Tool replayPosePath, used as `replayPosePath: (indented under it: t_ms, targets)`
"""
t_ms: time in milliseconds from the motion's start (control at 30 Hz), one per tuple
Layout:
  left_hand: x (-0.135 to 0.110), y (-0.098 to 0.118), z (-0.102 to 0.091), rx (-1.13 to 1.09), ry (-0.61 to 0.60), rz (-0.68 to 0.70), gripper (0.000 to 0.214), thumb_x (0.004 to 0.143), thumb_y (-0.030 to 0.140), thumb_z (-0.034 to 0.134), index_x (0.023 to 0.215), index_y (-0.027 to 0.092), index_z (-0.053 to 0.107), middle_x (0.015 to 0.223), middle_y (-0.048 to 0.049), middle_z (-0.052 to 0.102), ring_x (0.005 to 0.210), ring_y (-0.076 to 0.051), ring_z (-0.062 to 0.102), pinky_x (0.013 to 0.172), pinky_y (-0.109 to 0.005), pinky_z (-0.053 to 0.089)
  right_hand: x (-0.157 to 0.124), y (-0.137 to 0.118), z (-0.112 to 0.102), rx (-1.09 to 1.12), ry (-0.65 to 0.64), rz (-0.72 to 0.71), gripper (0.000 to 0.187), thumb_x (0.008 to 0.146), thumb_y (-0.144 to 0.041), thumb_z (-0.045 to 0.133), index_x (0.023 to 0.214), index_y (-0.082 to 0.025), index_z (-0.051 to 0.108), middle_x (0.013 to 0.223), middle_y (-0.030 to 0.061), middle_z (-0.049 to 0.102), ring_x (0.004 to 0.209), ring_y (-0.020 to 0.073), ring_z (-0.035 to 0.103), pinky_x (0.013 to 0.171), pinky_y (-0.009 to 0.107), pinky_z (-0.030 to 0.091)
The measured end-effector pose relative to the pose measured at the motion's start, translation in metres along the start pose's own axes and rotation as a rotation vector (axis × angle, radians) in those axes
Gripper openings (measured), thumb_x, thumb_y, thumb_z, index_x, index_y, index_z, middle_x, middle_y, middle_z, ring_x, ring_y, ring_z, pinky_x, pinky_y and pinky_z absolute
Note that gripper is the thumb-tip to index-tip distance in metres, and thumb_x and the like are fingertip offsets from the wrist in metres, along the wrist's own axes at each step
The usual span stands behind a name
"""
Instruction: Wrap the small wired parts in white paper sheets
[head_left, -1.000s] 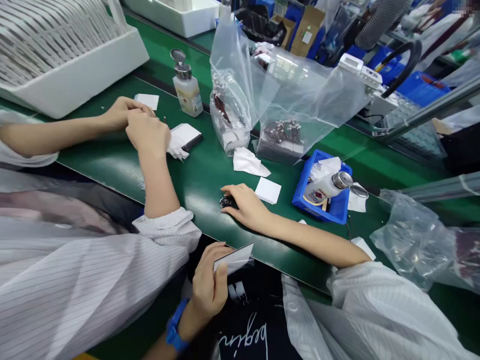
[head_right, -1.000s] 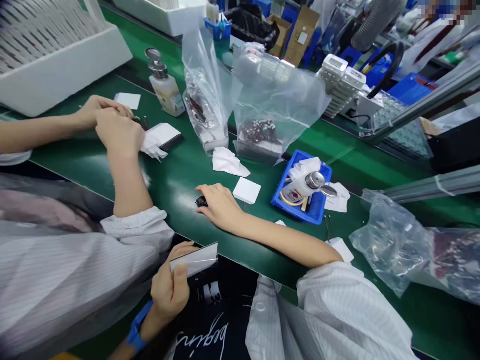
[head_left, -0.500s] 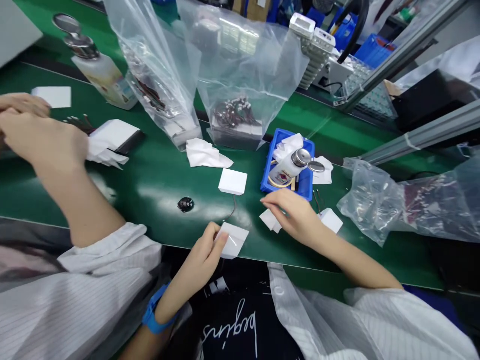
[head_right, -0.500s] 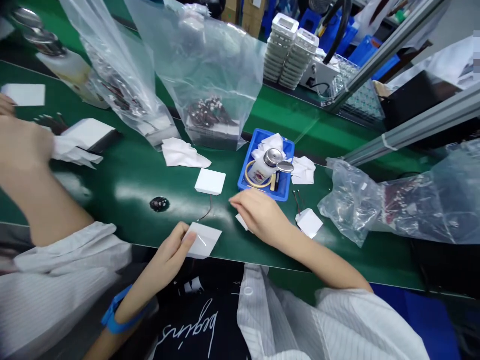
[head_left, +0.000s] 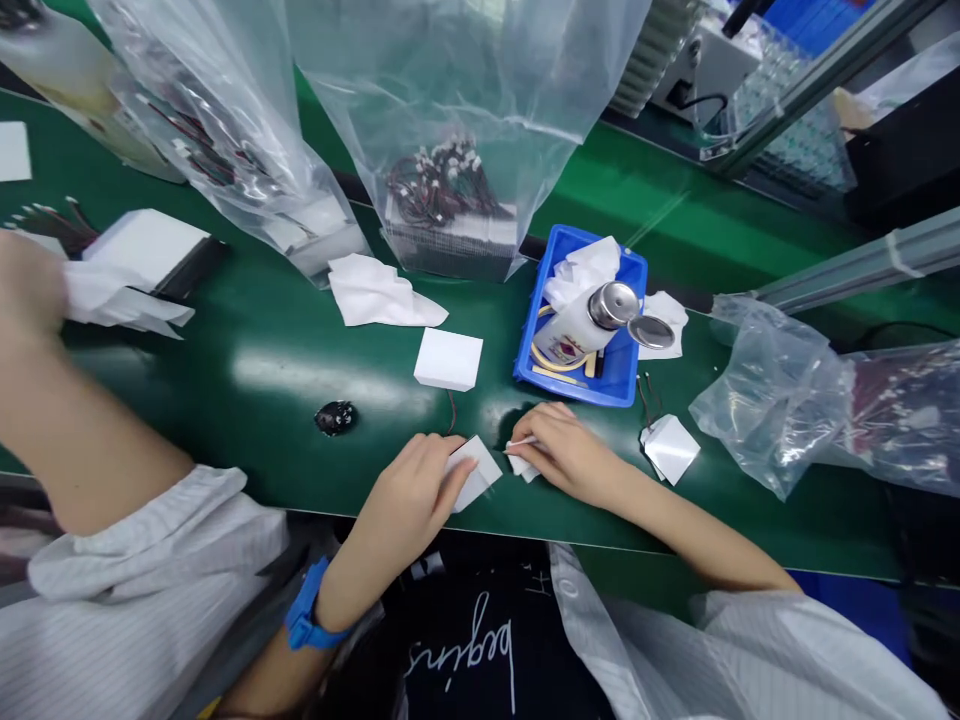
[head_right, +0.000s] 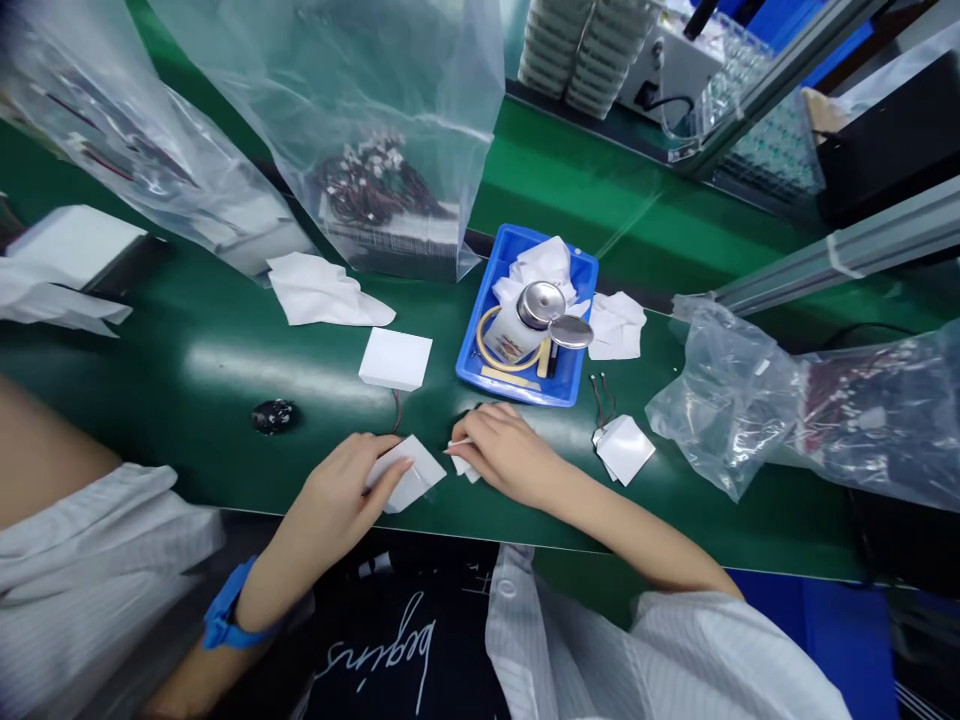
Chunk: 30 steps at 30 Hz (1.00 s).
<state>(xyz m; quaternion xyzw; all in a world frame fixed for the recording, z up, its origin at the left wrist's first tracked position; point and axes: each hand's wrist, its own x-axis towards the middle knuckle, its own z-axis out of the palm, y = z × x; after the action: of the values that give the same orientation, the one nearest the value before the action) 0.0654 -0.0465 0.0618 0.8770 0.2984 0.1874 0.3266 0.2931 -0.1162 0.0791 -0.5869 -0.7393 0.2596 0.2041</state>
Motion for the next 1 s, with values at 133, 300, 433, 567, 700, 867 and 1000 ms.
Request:
replayPosePath:
  t_ms: [133,300,433,567,700,867,1000]
  targets:
    - [0.0,-0.006,0.009,0.155,0.056,0.118,0.028,0.099,0.024,0.049,0.122,0.01,0.056,0.091,-0.0085,0.062,0.082,-0.02,0.057,0.072,-0.031,0.049,0.007,0.001,0.002,-0.016,-0.035,-0.068,0.016,0.101,-0.03,0.049,0.097,-0.018,0.058,0.089,0.0053,0.068,0.083,0.0186,0.06,0.077,0.033,0.044]
    - [0.0,-0.005,0.013,0.197,0.088,0.116,0.035,0.097,0.021,0.054,0.129,0.01,0.053,0.096,-0.0107,0.061,0.087,-0.021,0.056,0.075,-0.032,0.049,0.011,-0.004,-0.009,-0.086,-0.185,-0.072,0.018,0.102,-0.02,0.043,0.103,-0.018,0.061,0.097,0.0074,0.066,0.086,0.0189,0.059,0.078,0.034,0.045]
    - [-0.001,-0.005,0.011,0.2,0.062,0.076,0.034,0.095,0.023,0.059,0.125,0.008,0.055,0.099,-0.0125,0.061,0.094,-0.024,0.055,0.082,-0.037,0.047,0.015,-0.005,-0.007,-0.01,-0.122,-0.005,0.015,0.101,-0.021,0.044,0.103,-0.018,0.059,0.098,0.0076,0.066,0.088,0.0195,0.06,0.078,0.035,0.046]
    - [-0.001,-0.005,0.01,0.236,0.06,0.049,0.029,0.096,0.027,0.058,0.119,0.01,0.059,0.099,-0.0124,0.062,0.095,-0.025,0.055,0.077,-0.036,0.043,0.02,-0.009,0.001,0.018,-0.064,0.051,0.014,0.101,-0.022,0.045,0.101,-0.019,0.058,0.097,0.0077,0.068,0.089,0.0206,0.061,0.077,0.036,0.045]
    - [0.001,-0.004,0.009,0.217,0.04,0.04,0.026,0.097,0.028,0.056,0.115,0.011,0.059,0.096,-0.0112,0.062,0.092,-0.023,0.054,0.075,-0.034,0.04,0.028,-0.018,0.009,-0.1,-0.07,0.033,0.017,0.101,-0.02,0.044,0.096,-0.018,0.06,0.094,0.0069,0.069,0.086,0.021,0.058,0.074,0.037,0.041]
    - [0.002,-0.004,0.007,0.222,0.057,0.03,0.024,0.096,0.029,0.058,0.111,0.011,0.058,0.09,-0.0095,0.06,0.084,-0.023,0.052,0.069,-0.033,0.037,0.033,-0.017,0.013,-0.122,0.024,0.069,0.017,0.101,-0.019,0.043,0.097,-0.016,0.059,0.094,0.0089,0.067,0.085,0.0215,0.055,0.073,0.036,0.043]
    - [0.001,-0.005,0.007,0.225,0.051,0.028,0.022,0.097,0.03,0.056,0.109,0.012,0.058,0.089,-0.0085,0.059,0.083,-0.022,0.052,0.069,-0.033,0.036,0.033,-0.015,0.01,-0.011,-0.033,0.06,0.014,0.1,-0.021,0.045,0.096,-0.019,0.059,0.094,0.0066,0.067,0.085,0.0204,0.055,0.074,0.035,0.042]
